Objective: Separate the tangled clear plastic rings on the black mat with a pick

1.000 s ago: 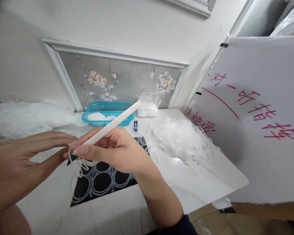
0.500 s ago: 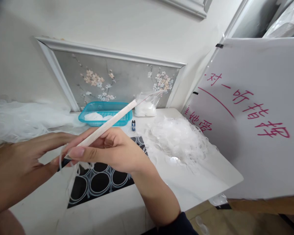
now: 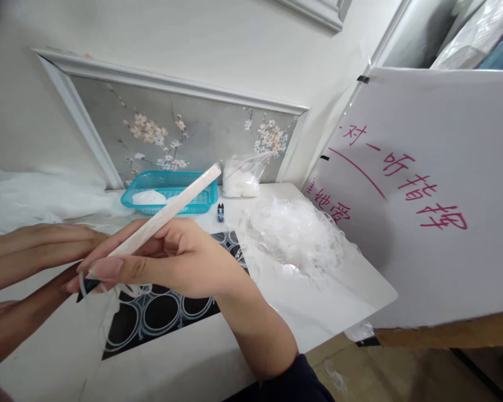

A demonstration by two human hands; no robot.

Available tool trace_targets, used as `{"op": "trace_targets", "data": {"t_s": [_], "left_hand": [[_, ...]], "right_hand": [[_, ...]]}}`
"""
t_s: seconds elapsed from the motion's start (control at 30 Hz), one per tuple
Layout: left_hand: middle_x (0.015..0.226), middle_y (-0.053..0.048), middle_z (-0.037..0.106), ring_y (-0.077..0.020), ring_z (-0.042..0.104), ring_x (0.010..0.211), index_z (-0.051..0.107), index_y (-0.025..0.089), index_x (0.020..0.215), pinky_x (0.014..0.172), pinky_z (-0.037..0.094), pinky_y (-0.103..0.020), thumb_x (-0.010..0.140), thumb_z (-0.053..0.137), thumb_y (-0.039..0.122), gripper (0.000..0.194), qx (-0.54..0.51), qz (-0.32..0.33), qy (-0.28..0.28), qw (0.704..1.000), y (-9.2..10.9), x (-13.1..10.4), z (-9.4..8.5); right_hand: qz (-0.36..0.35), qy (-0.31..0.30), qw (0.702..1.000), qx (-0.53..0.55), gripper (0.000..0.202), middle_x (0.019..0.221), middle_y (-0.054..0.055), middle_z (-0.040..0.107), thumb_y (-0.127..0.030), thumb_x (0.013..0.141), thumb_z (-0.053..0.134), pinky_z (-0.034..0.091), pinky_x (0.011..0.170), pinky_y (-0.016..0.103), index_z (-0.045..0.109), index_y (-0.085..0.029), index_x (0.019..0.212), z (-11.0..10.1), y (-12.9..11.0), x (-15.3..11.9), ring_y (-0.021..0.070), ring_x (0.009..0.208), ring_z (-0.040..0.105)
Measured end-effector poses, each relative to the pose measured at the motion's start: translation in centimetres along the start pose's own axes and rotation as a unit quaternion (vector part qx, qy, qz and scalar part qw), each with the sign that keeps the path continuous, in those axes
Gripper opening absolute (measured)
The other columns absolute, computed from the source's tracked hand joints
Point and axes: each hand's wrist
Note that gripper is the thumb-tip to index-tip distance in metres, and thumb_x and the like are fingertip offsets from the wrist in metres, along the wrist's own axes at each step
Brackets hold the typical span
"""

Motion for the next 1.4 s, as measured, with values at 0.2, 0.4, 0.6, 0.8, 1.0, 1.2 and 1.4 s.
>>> {"op": "trace_targets", "data": {"t_s": [0.2, 0.4, 0.6, 0.8, 1.0, 1.2, 1.4], "left_hand": [[0.102, 0.007, 0.070, -0.0163, 0.066, 0.092, 0.066, 0.033, 0.100, 0.079, 0.049, -0.028, 0.089, 0.055, 0.026, 0.017, 0.036, 0.028, -0.026, 0.999, -0.6, -0.2, -0.2], [0.108, 0.005, 0.070, -0.0169, 0.066, 0.096, 0.065, 0.036, 0.113, 0.079, 0.050, -0.029, 0.091, 0.052, 0.028, 0.026, 0.038, 0.037, -0.036, 0.998, -0.4, 0.2, -0.1], [0.100, 0.005, 0.069, -0.0164, 0.064, 0.096, 0.065, 0.035, 0.113, 0.079, 0.049, -0.028, 0.091, 0.053, 0.026, 0.026, 0.032, 0.058, -0.049, 0.997, -0.7, 0.1, -0.2], [0.099, 0.005, 0.069, -0.0154, 0.063, 0.092, 0.063, 0.036, 0.119, 0.073, 0.048, -0.027, 0.094, 0.050, 0.030, 0.029, 0.026, 0.046, -0.065, 0.996, -0.5, 0.1, -0.3], [0.103, 0.007, 0.068, -0.0115, 0.062, 0.090, 0.060, 0.035, 0.122, 0.077, 0.046, -0.022, 0.097, 0.046, 0.032, 0.029, 0.051, 0.032, -0.084, 0.995, -0.5, 0.0, -0.2], [0.102, 0.008, 0.067, -0.0111, 0.062, 0.089, 0.060, 0.036, 0.120, 0.075, 0.045, -0.022, 0.097, 0.046, 0.031, 0.028, 0.049, 0.037, -0.086, 0.994, -0.6, 0.0, -0.1], [0.093, 0.009, 0.066, -0.0101, 0.062, 0.088, 0.061, 0.037, 0.115, 0.072, 0.045, -0.021, 0.097, 0.045, 0.032, 0.024, 0.041, 0.040, -0.103, 0.993, -0.6, 0.0, -0.2]], "right_hand": [[-0.029, 0.003, 1.000, 0.001, 0.016, 0.079, -0.001, 0.070, -0.045, 0.081, 0.068, 0.053, 0.078, 0.029, 0.069, -0.028, 0.081, 0.2, 0.2, 0.0, 0.0156, 0.075, 0.064], [-0.033, -0.007, 0.999, -0.009, 0.015, 0.081, 0.000, 0.070, -0.043, 0.082, 0.069, 0.054, 0.078, 0.030, 0.069, -0.028, 0.079, -0.1, 0.4, 0.1, 0.0170, 0.077, 0.065], [-0.043, -0.016, 0.999, 0.007, 0.012, 0.080, 0.000, 0.071, -0.037, 0.084, 0.068, 0.052, 0.074, 0.027, 0.068, -0.025, 0.083, -0.2, 0.6, 0.1, 0.0147, 0.075, 0.063], [-0.051, -0.032, 0.997, 0.046, 0.007, 0.081, 0.000, 0.070, -0.028, 0.083, 0.070, 0.052, 0.075, 0.025, 0.068, -0.023, 0.087, -0.4, 0.9, 0.1, 0.0138, 0.076, 0.063], [-0.058, -0.041, 0.995, 0.065, 0.007, 0.079, 0.000, 0.068, -0.026, 0.083, 0.070, 0.052, 0.076, 0.025, 0.068, -0.020, 0.086, -0.5, 1.0, 0.3, 0.0128, 0.075, 0.063], [-0.063, -0.042, 0.995, 0.067, 0.010, 0.080, 0.001, 0.066, -0.026, 0.082, 0.072, 0.053, 0.075, 0.026, 0.068, -0.018, 0.086, -0.4, 0.9, 0.3, 0.0118, 0.073, 0.060], [-0.046, -0.028, 0.997, 0.048, 0.008, 0.080, 0.001, 0.069, -0.027, 0.084, 0.069, 0.053, 0.076, 0.026, 0.068, -0.020, 0.086, -0.3, 0.9, 0.3, 0.0131, 0.077, 0.064]]}}
Point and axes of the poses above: each hand's wrist, its own x-axis towards the middle knuckle, its own z-axis out of the palm, y = z × x
